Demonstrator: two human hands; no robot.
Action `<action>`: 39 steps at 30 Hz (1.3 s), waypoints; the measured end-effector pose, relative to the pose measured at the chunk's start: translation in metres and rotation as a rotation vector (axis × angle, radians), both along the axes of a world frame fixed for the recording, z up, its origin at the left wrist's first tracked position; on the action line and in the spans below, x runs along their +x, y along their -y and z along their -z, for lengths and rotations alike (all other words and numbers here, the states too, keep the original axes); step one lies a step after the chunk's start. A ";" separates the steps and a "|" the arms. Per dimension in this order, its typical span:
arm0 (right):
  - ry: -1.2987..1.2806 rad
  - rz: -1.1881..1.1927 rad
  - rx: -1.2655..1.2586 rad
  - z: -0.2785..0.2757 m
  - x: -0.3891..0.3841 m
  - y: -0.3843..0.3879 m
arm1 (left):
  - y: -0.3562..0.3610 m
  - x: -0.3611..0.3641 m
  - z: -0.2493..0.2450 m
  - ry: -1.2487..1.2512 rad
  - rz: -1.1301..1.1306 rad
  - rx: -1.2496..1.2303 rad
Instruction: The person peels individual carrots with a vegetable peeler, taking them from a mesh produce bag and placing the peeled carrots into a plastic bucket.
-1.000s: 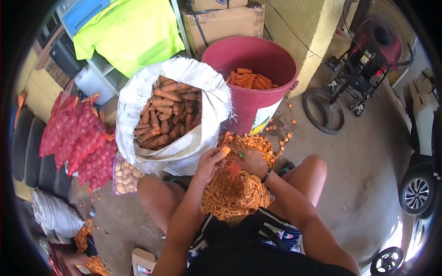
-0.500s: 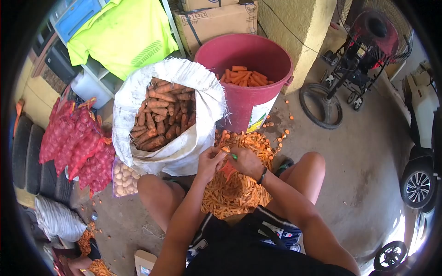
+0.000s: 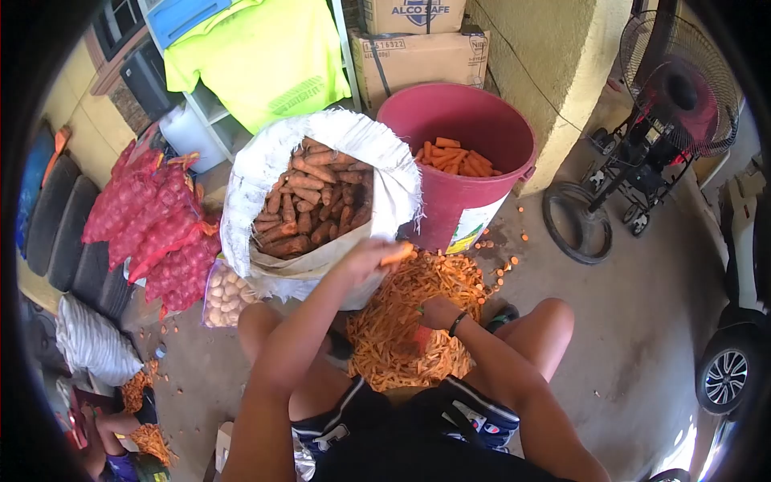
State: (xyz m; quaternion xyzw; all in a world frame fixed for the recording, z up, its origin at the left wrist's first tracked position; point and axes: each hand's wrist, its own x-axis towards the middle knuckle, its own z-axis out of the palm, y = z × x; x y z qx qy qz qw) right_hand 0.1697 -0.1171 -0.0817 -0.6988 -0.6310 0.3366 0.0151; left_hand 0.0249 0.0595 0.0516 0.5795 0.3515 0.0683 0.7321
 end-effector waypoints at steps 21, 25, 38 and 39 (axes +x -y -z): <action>-0.052 0.012 -0.088 -0.005 0.016 0.005 | -0.188 0.049 0.054 -0.917 -0.149 1.270; -0.052 0.012 -0.064 0.004 0.019 0.002 | -0.193 0.042 0.052 -0.836 -0.174 1.332; -0.016 -0.062 -0.070 0.000 0.013 -0.011 | -0.165 -0.035 -0.090 0.081 -0.313 0.459; -0.047 -0.038 -0.026 0.003 0.011 -0.009 | -0.154 -0.041 -0.099 0.187 -0.339 0.356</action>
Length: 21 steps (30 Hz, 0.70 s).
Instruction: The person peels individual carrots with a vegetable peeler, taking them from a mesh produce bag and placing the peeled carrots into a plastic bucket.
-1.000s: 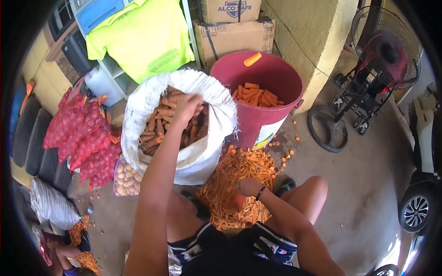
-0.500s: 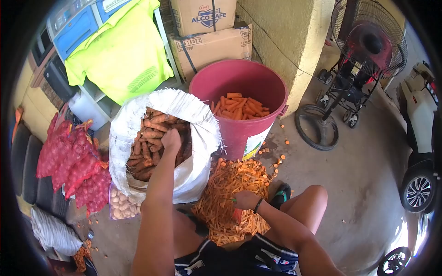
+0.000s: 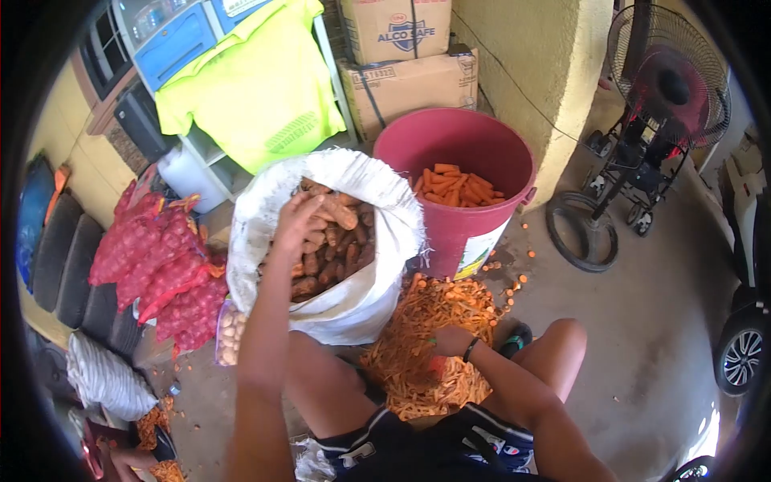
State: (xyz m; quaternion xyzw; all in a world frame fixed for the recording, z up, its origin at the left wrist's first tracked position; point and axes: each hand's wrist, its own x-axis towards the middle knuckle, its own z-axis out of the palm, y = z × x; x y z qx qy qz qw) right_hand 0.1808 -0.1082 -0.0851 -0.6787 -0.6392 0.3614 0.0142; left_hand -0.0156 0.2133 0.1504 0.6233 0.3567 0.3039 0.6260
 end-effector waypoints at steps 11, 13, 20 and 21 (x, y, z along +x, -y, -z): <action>-0.072 0.244 0.547 -0.073 0.019 0.011 | 0.194 0.009 0.127 0.176 0.090 -0.121; -0.118 0.281 0.569 -0.098 0.013 0.016 | 0.213 0.007 0.136 0.115 0.110 -0.085; -0.196 0.291 0.719 -0.090 0.004 0.020 | 0.226 0.017 0.150 -0.121 0.179 0.188; -0.199 0.280 0.739 -0.090 0.004 0.020 | 0.227 0.018 0.150 -0.125 0.180 0.214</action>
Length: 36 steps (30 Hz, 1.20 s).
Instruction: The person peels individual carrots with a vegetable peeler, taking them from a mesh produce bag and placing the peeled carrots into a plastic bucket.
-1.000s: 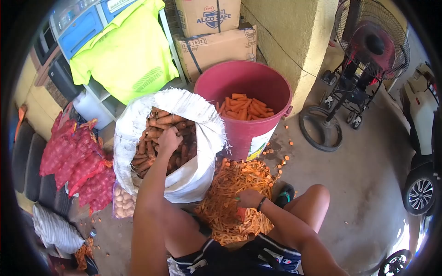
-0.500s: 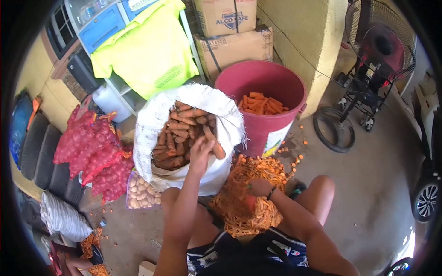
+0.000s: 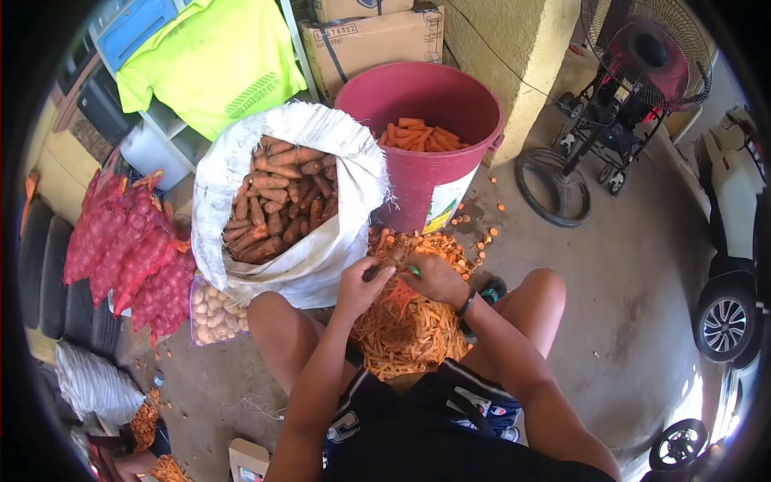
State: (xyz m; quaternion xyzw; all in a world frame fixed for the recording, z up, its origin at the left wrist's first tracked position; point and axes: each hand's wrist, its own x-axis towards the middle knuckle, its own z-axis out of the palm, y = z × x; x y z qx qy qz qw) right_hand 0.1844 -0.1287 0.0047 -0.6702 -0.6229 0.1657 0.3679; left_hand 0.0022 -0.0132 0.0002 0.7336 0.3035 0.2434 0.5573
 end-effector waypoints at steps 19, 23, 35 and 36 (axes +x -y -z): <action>-0.047 -0.156 -0.476 0.017 0.020 -0.014 | -0.016 -0.014 0.024 0.248 -0.138 -0.369; -0.223 -0.068 -0.090 0.013 0.013 -0.014 | -0.017 -0.019 0.026 0.339 -0.098 -0.875; -0.183 0.117 0.098 -0.004 0.024 -0.024 | -0.004 -0.013 0.012 0.242 0.058 -0.954; -0.187 0.201 0.121 0.005 0.039 -0.026 | -0.003 -0.014 0.007 0.243 0.057 -0.962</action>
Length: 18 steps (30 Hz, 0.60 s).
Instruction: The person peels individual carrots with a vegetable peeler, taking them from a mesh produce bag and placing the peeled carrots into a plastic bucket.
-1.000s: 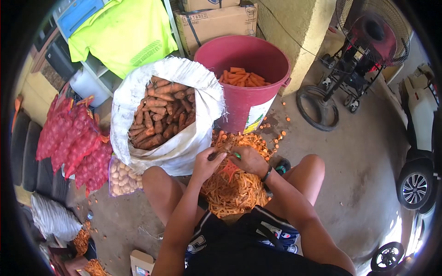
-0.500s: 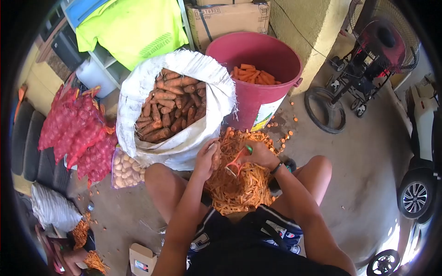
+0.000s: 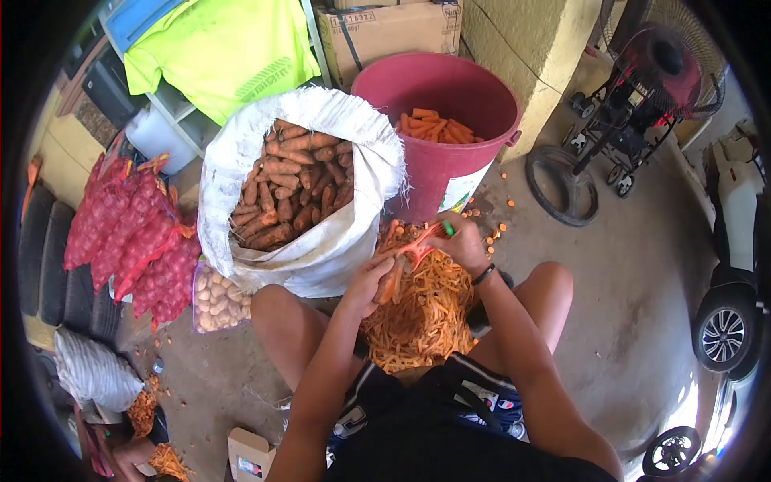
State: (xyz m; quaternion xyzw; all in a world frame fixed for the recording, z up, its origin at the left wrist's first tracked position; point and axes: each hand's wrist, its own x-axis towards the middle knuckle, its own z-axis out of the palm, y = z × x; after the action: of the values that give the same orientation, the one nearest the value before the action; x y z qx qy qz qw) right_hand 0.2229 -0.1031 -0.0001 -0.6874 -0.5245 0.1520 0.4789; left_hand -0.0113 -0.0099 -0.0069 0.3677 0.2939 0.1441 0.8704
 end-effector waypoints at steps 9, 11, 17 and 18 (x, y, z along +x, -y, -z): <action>0.094 -0.221 -0.021 -0.022 -0.041 0.009 | -0.001 0.006 0.015 0.006 -0.151 -0.044; 0.051 -0.077 -0.007 -0.021 -0.027 0.006 | -0.002 -0.002 0.015 0.025 -0.034 -0.029; -0.121 0.007 -0.034 -0.017 -0.017 0.007 | -0.008 -0.002 0.023 0.080 -0.075 -0.063; 0.013 -0.066 0.107 -0.009 -0.032 0.008 | -0.005 0.002 0.020 0.071 -0.118 -0.078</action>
State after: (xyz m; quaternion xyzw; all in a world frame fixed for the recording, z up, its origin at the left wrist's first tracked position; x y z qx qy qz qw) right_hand 0.1905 -0.1109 0.0085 -0.6440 -0.5574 0.1350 0.5063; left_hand -0.0098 -0.0051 -0.0269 0.3102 0.2893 0.1965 0.8840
